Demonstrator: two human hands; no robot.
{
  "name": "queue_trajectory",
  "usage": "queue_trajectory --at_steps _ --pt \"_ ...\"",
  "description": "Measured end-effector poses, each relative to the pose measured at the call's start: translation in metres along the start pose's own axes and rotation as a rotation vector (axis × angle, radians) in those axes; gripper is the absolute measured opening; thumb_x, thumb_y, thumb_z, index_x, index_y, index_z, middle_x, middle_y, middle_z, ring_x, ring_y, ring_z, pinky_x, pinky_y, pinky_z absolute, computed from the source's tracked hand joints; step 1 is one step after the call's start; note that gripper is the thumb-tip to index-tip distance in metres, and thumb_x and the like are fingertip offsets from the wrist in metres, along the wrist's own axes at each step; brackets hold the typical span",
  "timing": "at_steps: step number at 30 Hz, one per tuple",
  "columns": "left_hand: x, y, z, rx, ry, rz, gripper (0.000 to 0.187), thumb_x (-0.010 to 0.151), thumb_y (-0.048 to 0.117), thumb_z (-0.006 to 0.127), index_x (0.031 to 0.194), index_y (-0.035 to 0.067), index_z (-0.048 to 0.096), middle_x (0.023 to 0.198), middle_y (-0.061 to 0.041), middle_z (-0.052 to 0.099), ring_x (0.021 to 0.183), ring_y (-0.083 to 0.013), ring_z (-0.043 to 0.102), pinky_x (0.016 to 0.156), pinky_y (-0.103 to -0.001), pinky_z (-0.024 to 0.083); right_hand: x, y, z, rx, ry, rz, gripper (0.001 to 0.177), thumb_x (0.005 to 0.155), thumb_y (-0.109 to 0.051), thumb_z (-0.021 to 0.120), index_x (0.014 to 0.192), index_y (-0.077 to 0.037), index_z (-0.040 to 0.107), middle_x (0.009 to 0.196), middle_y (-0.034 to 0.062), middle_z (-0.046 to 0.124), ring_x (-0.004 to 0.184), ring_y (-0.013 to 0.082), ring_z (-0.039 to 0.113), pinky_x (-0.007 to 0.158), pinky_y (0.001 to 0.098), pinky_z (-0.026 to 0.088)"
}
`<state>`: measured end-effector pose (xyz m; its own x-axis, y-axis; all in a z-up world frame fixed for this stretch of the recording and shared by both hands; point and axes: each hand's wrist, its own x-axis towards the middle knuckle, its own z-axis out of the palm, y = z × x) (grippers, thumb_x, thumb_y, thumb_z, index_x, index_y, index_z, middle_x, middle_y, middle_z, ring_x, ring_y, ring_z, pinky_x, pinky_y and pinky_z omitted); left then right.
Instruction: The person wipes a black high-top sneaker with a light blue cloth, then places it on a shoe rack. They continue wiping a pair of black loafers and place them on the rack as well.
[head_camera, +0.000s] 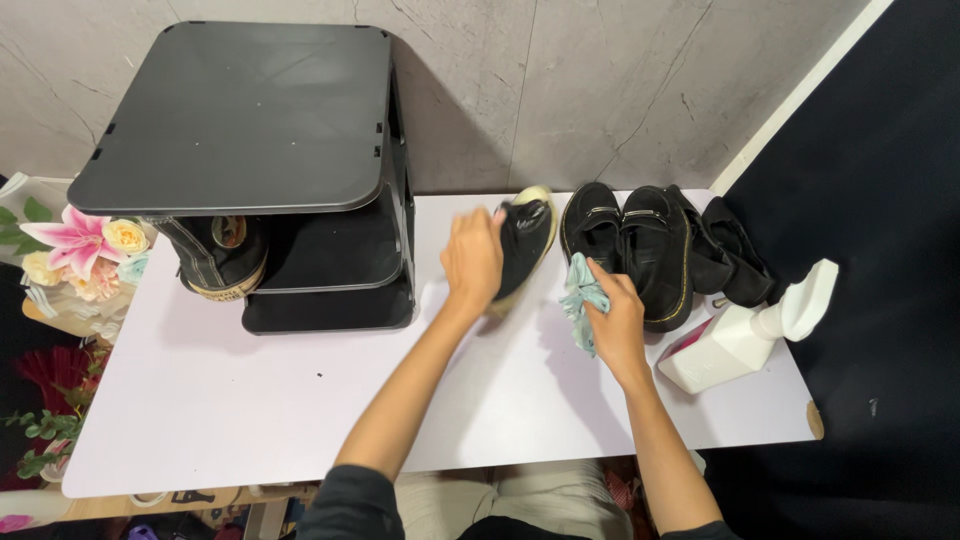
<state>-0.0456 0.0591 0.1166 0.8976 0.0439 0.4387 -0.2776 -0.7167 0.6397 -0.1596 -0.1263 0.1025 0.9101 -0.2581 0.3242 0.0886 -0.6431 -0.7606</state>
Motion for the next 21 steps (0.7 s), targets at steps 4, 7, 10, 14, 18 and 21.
queue_trajectory --at_steps 4,7,10,14,18,21 --pt "-0.035 -0.020 0.026 0.077 -0.145 0.006 0.033 0.104 0.031 0.056 0.093 0.001 0.062 0.087 -0.018 0.068 0.094 -0.0369 0.064 0.068 -0.052 0.052 0.008 0.006 0.003 -0.025 -0.052 0.004 0.065 0.081 0.010 0.067 0.143 -0.008 0.058 0.110 0.0149 0.063 0.099 0.0284 0.065 0.090 0.0367 0.050" --pt "-0.037 -0.041 0.043 0.171 -0.068 0.191 0.029 0.096 0.028 0.060 0.095 -0.001 0.063 0.083 -0.018 0.070 0.095 -0.0382 0.065 0.066 -0.047 0.055 0.014 0.009 0.013 -0.040 -0.078 0.028 0.069 0.081 0.010 0.067 0.147 -0.009 0.055 0.110 0.0163 0.063 0.098 0.0308 0.063 0.091 0.0374 0.049" --pt "-0.031 -0.062 0.053 0.146 -0.282 0.167 0.027 0.097 0.028 0.059 0.095 0.002 0.065 0.081 -0.017 0.072 0.086 -0.0372 0.067 0.071 -0.049 0.054 0.012 0.011 0.036 -0.020 -0.048 -0.113 0.067 0.075 0.012 0.070 0.139 -0.009 0.062 0.114 0.0155 0.064 0.101 0.0302 0.066 0.092 0.0356 0.051" --pt "-0.026 -0.096 0.054 -0.202 -0.420 0.051 0.029 0.108 0.029 0.049 0.103 0.004 0.064 0.079 -0.017 0.069 0.074 -0.0327 0.064 0.072 -0.045 0.052 -0.006 0.031 0.091 -0.101 -0.215 -0.240 0.073 0.067 0.014 0.070 0.135 -0.011 0.066 0.114 0.0171 0.060 0.105 0.0339 0.061 0.089 0.0386 0.053" --pt "-0.046 -0.126 0.047 -0.737 -0.557 -0.329 0.032 0.108 0.033 0.042 0.101 0.007 0.059 0.075 -0.005 0.060 0.063 -0.0149 0.056 0.060 -0.033 0.050 0.029 0.073 0.124 -0.635 -0.055 -0.541 0.061 0.077 0.009 0.069 0.136 -0.008 0.068 0.118 0.0236 0.054 0.106 0.0418 0.055 0.086 0.0454 0.054" --pt "-0.054 -0.131 0.050 -0.830 -0.566 -0.411 0.032 0.109 0.035 0.041 0.102 0.009 0.058 0.076 0.000 0.056 0.063 -0.0088 0.053 0.056 -0.028 0.049 0.074 0.095 0.120 -0.648 -0.110 -0.317 0.049 0.085 0.006 0.066 0.133 -0.003 0.066 0.118 0.0255 0.054 0.106 0.0452 0.054 0.082 0.0447 0.054"
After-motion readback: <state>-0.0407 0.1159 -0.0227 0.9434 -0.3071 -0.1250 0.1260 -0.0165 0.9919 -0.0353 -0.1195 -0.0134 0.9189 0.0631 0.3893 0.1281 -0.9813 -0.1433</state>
